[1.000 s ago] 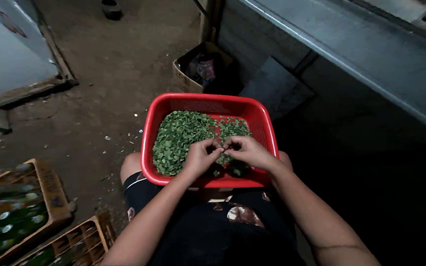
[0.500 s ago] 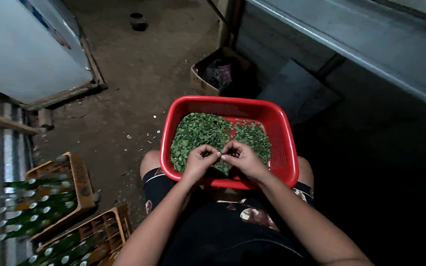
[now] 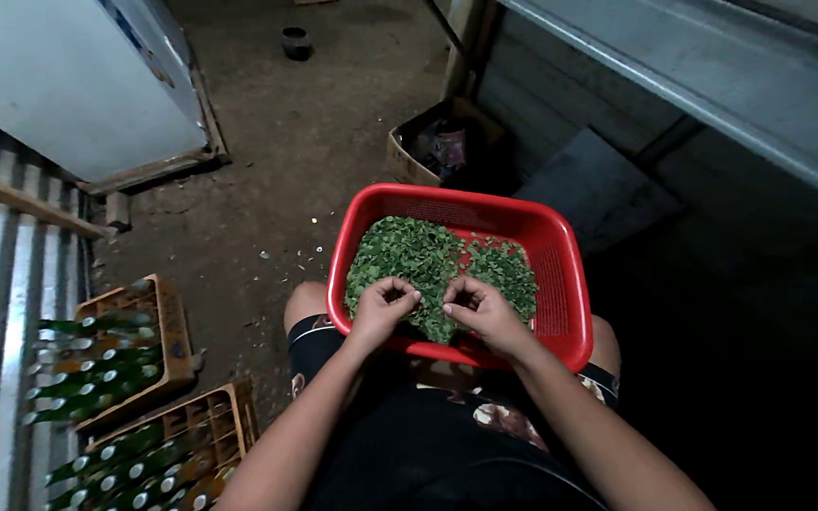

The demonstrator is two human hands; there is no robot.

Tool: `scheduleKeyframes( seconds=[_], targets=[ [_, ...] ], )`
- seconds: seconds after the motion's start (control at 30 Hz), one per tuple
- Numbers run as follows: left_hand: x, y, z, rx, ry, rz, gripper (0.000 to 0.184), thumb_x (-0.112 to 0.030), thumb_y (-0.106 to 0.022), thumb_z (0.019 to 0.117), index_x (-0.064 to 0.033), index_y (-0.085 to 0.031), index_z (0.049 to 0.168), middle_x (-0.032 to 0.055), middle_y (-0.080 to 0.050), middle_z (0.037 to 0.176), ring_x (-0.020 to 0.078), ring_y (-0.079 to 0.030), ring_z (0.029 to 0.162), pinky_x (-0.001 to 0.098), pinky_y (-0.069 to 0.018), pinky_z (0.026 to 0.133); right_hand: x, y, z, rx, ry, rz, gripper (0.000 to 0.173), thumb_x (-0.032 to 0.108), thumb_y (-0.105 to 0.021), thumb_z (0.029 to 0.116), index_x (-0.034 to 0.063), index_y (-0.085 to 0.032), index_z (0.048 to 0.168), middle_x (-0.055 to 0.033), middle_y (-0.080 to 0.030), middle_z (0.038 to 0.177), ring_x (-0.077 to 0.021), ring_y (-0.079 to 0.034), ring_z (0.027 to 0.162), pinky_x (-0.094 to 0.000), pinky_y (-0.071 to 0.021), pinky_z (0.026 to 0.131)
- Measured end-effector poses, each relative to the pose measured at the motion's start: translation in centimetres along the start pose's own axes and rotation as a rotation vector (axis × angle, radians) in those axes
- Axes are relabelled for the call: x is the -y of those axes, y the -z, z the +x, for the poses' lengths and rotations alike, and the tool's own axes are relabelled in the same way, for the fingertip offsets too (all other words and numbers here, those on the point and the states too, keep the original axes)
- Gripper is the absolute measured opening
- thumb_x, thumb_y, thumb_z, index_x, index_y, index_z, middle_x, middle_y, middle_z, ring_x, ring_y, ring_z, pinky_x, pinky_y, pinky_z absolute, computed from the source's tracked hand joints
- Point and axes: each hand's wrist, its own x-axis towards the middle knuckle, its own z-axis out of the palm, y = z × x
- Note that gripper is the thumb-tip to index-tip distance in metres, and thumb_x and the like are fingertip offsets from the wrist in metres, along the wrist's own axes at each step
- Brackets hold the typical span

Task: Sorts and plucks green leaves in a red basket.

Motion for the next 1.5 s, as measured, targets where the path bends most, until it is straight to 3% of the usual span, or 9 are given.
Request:
scheduleKeyframes(
  seconds=[0.1,0.17,0.3,0.47,0.57,0.7,1.0,1.17,1.5],
  targets=[
    [0.1,0.0,-0.2,0.002,-0.014,-0.016,0.008,0.003,-0.064,0.0940,-0.0034,-0.064,0.090,-0.0022,-0.067,0.081,0.0065,-0.067,0.074,0.0244,-0.0596,0.075,-0.6,-0.3,0.1,-0.025,0.046,-0.046,0.012,0.009,-0.063,0.0922,0.0017,-0.066,0.101,-0.0021,-0.064,0.105,-0.0042,-0.062,0.095,-0.0215,-0.0543,0.083],
    [0.0,0.0,-0.3,0.009,-0.019,-0.004,0.007,0.003,-0.065,0.0936,-0.0031,-0.065,0.091,-0.0019,-0.067,0.082,0.0067,-0.068,0.075,0.0248,-0.0598,0.075,-0.3,-0.8,0.1,-0.036,0.036,-0.038,0.018,0.010,-0.064,0.0936,0.0003,-0.066,0.109,-0.0035,-0.067,0.108,-0.0060,-0.064,0.098,-0.0233,-0.0553,0.086],
    [0.2,-0.2,-0.5,0.029,-0.070,0.053,0.004,0.000,-0.067,0.0923,-0.0033,-0.067,0.092,-0.0027,-0.068,0.083,0.0053,-0.067,0.076,0.0236,-0.0585,0.077,0.3,-2.0,0.2,-0.067,0.051,-0.011,0.023,0.003,-0.066,0.0911,-0.0022,-0.063,0.113,-0.0008,-0.066,0.100,-0.0012,-0.063,0.088,-0.0176,-0.0542,0.079],
    [-0.1,-0.1,-0.4,-0.022,-0.102,0.078,0.004,0.000,-0.066,0.0924,-0.0038,-0.066,0.091,-0.0031,-0.068,0.082,0.0050,-0.066,0.074,0.0235,-0.0581,0.075,0.2,-1.9,0.2,-0.040,0.050,-0.085,0.023,0.004,-0.059,0.0910,-0.0020,-0.063,0.113,0.0017,-0.062,0.092,0.0023,-0.057,0.075,-0.0137,-0.0492,0.069],
    [-0.3,0.1,-0.4,-0.020,-0.096,0.059,0.005,0.001,-0.065,0.0926,-0.0037,-0.065,0.091,-0.0029,-0.068,0.082,0.0059,-0.068,0.075,0.0250,-0.0596,0.076,0.1,-1.7,0.1,-0.033,0.055,-0.097,0.024,0.005,-0.058,0.0911,-0.0027,-0.062,0.114,0.0005,-0.062,0.094,0.0014,-0.057,0.077,-0.0151,-0.0497,0.071],
    [0.0,0.0,-0.4,-0.006,-0.109,0.065,0.005,0.001,-0.066,0.0918,-0.0037,-0.066,0.091,-0.0028,-0.068,0.082,0.0055,-0.068,0.076,0.0243,-0.0591,0.076,0.3,-2.1,0.1,-0.058,0.069,-0.072,0.025,0.007,-0.064,0.0931,-0.0035,-0.061,0.115,-0.0038,-0.066,0.105,-0.0023,-0.064,0.093,-0.0186,-0.0544,0.082],
    [0.2,-0.2,-0.5,0.031,-0.090,0.050,0.004,-0.001,-0.068,0.0917,-0.0039,-0.066,0.093,-0.0030,-0.068,0.084,0.0049,-0.067,0.077,0.0231,-0.0584,0.076,0.2,-2.0,0.2,-0.108,0.112,-0.026,0.015,0.004,-0.064,0.0942,-0.0013,-0.064,0.109,-0.0003,-0.067,0.097,-0.0007,-0.064,0.085,-0.0178,-0.0549,0.079],
    [0.1,-0.6,-0.5,0.018,-0.077,0.063,0.022,0.002,-0.075,0.0837,-0.0009,-0.066,0.103,-0.0006,-0.068,0.090,0.0040,-0.066,0.077,0.0207,-0.0575,0.073,-0.2,-2.0,0.2,-0.143,0.144,-0.049,0.013,0.005,-0.065,0.0940,-0.0006,-0.065,0.106,-0.0002,-0.068,0.094,-0.0012,-0.065,0.083,-0.0181,-0.0555,0.077],
    [0.0,-0.8,-0.2,0.064,-0.065,0.137,0.022,0.003,-0.070,0.0863,0.0003,-0.064,0.107,-0.0024,-0.067,0.087,0.0023,-0.064,0.074,0.0192,-0.0556,0.072,-0.3,-1.5,0.2,-0.176,0.145,-0.056,0.013,0.004,-0.065,0.0933,-0.0006,-0.065,0.106,0.0000,-0.067,0.094,-0.0004,-0.064,0.082,-0.0173,-0.0549,0.076]
  ],
)
